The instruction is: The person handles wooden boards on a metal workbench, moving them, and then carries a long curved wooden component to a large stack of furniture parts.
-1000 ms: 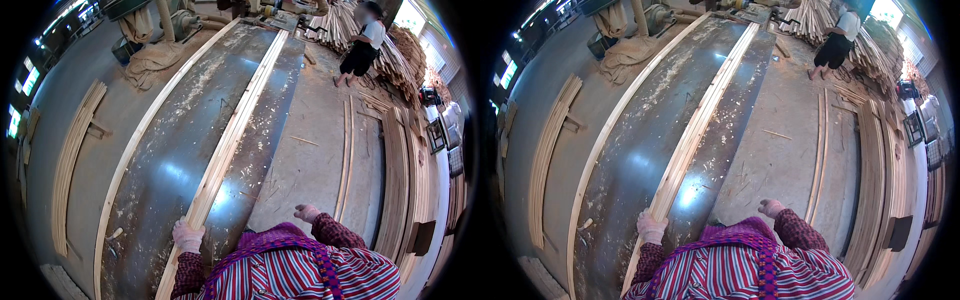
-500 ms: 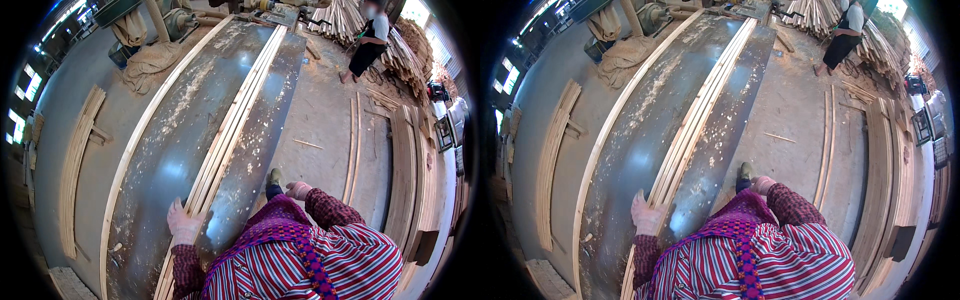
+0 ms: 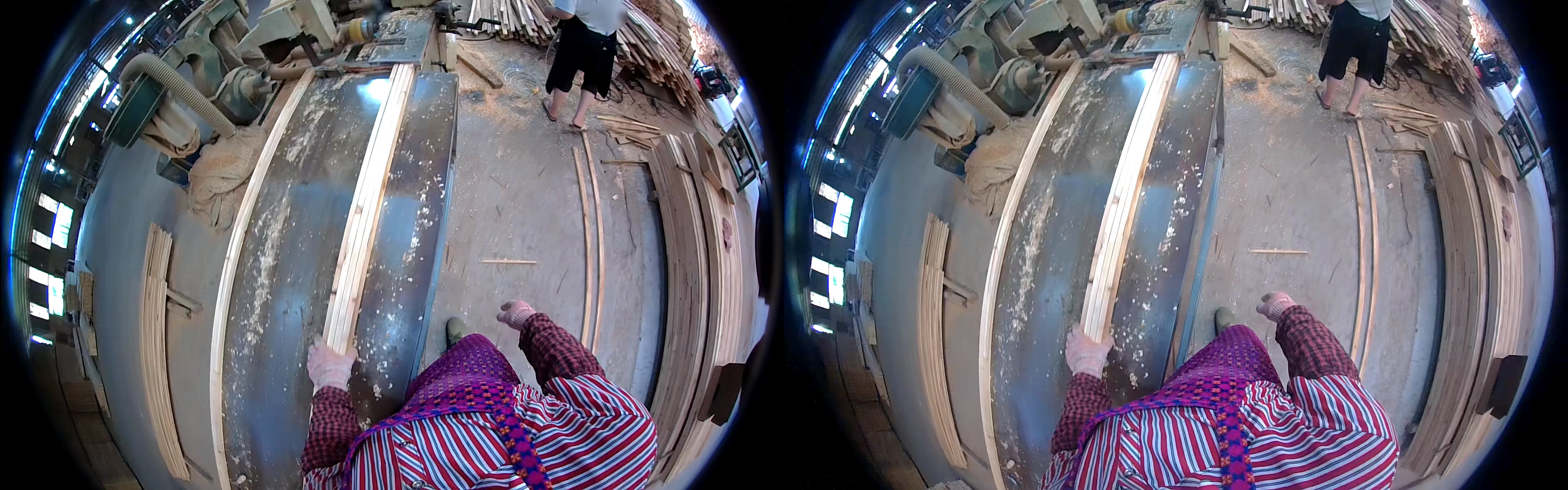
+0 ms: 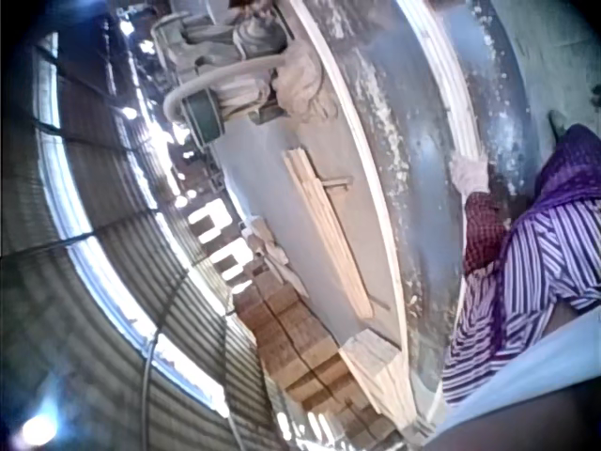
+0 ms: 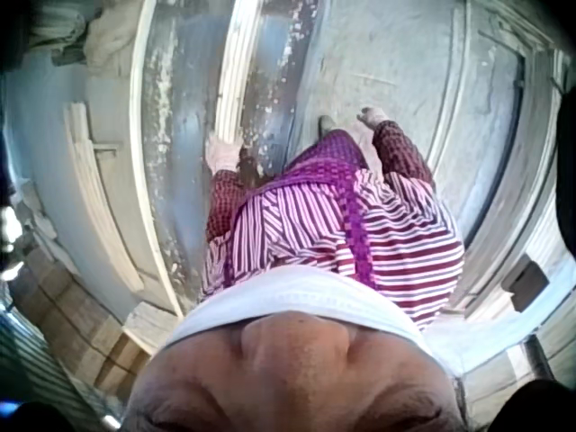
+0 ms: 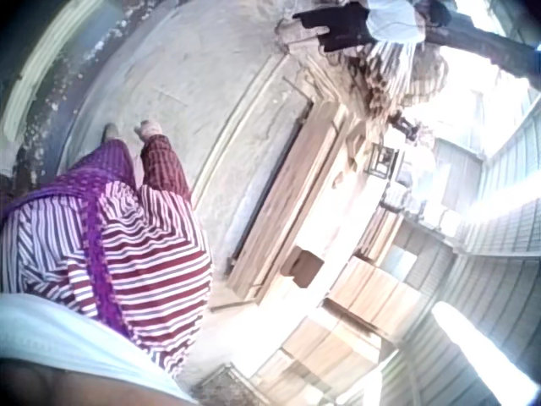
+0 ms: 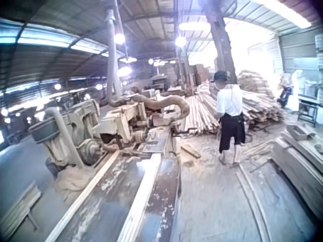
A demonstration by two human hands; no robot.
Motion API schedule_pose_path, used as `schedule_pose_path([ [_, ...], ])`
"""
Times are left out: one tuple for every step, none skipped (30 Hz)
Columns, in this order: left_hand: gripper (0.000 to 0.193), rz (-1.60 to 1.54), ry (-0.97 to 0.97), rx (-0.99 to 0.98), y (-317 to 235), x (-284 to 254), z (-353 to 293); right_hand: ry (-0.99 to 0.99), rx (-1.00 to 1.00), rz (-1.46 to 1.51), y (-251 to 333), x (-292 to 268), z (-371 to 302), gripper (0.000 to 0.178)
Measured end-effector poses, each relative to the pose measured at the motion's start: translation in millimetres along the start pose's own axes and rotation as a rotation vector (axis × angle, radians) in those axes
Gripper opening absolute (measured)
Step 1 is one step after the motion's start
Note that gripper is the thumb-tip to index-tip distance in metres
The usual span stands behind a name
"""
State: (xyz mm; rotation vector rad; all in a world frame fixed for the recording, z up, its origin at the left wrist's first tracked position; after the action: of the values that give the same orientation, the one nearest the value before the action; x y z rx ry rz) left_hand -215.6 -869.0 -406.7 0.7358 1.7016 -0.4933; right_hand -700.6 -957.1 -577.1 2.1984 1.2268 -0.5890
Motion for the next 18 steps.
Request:
schedule_pose_path([
  [0.104, 0.001, 0.007, -0.015, 6.4, 5.6, 0.3, 0.003, 0.018, -0.001, -9.2, 0.9, 8.2, 0.058],
  [0.101, 0.014, 0.006, -0.014, 5.6, 7.4, 1.8, 0.004, 0.041, 0.007, -15.7, 0.6, 11.7, 0.059],
  [0.099, 0.027, 0.003, -0.014, 6.4, 8.6, 3.1, 0.010, 0.024, -0.026, -18.5, 2.3, 13.0, 0.060],
  [0.097, 0.034, 0.002, -0.018, 8.2, 11.1, 3.9, 0.013, 0.005, -0.066, -18.1, 2.0, 11.6, 0.061],
  [0.097, 0.038, 0.000, -0.007, 7.2, 9.6, 4.0, 0.020, 0.040, -0.035, -17.0, 0.5, 5.6, 0.061],
  [0.096, 0.036, -0.041, 0.006, 8.5, 7.4, 4.8, 0.031, 0.016, -0.064, -9.0, -1.7, -1.1, 0.061],
  [0.096, 0.032, -0.083, 0.028, 7.4, 6.2, 4.7, 0.035, -0.002, -0.065, -10.3, 5.7, 2.9, 0.061],
  [0.096, 0.030, -0.128, 0.052, 3.2, 1.9, 4.7, 0.039, -0.022, -0.062, -7.5, 10.1, 5.4, 0.061],
  [0.093, -0.016, -0.161, 0.076, -1.6, -3.6, 3.5, 0.040, -0.066, -0.080, -3.9, 11.0, 6.7, 0.062],
  [0.091, -0.060, -0.184, 0.079, -1.0, -6.7, 2.4, 0.039, -0.109, -0.091, 6.3, 12.3, 4.2, 0.062],
  [0.089, -0.104, -0.201, 0.097, -1.3, -13.3, -1.1, 0.047, -0.158, -0.166, 20.3, 8.5, -2.8, 0.060],
  [0.087, -0.151, -0.213, 0.138, -6.0, -14.1, -0.4, 0.083, -0.205, -0.188, 35.6, 8.9, -5.8, 0.059],
  [0.083, -0.166, -0.181, 0.105, -8.5, -14.8, -1.2, 0.111, -0.230, -0.204, 42.3, 10.7, -8.3, 0.059],
  [0.079, -0.177, -0.144, 0.083, -13.1, -15.5, -2.9, 0.057, -0.203, -0.156, 39.3, 15.9, 1.9, 0.057],
  [0.077, -0.158, -0.164, 0.064, -5.9, -15.8, -5.3, 0.049, -0.225, -0.119, 61.0, 4.4, -13.7, 0.059],
  [0.075, -0.141, -0.192, 0.038, 2.4, -15.3, -5.6, -0.056, -0.241, -0.086, 75.4, -9.6, -28.0, 0.055],
  [0.075, -0.139, -0.234, 0.044, 3.3, -23.9, -9.0, -0.147, -0.272, -0.065, 84.4, -33.2, -45.5, 0.051],
  [0.075, -0.138, -0.274, 0.048, 2.5, -30.1, -11.8, -0.152, -0.254, -0.033, 75.3, -51.4, -58.6, 0.053],
])
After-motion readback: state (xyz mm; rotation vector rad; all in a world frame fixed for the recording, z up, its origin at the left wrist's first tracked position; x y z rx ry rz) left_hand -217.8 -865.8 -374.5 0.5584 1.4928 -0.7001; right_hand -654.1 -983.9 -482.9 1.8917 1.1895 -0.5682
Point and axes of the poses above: each hand's wrist, its own z-axis towards the middle knuckle, its own x-axis out of the palm, y = z × x, the point moved 10 cm from there along z, towards the middle knuckle, and after that the axes turned 11 degrees about -y, right-handed, at the moved point
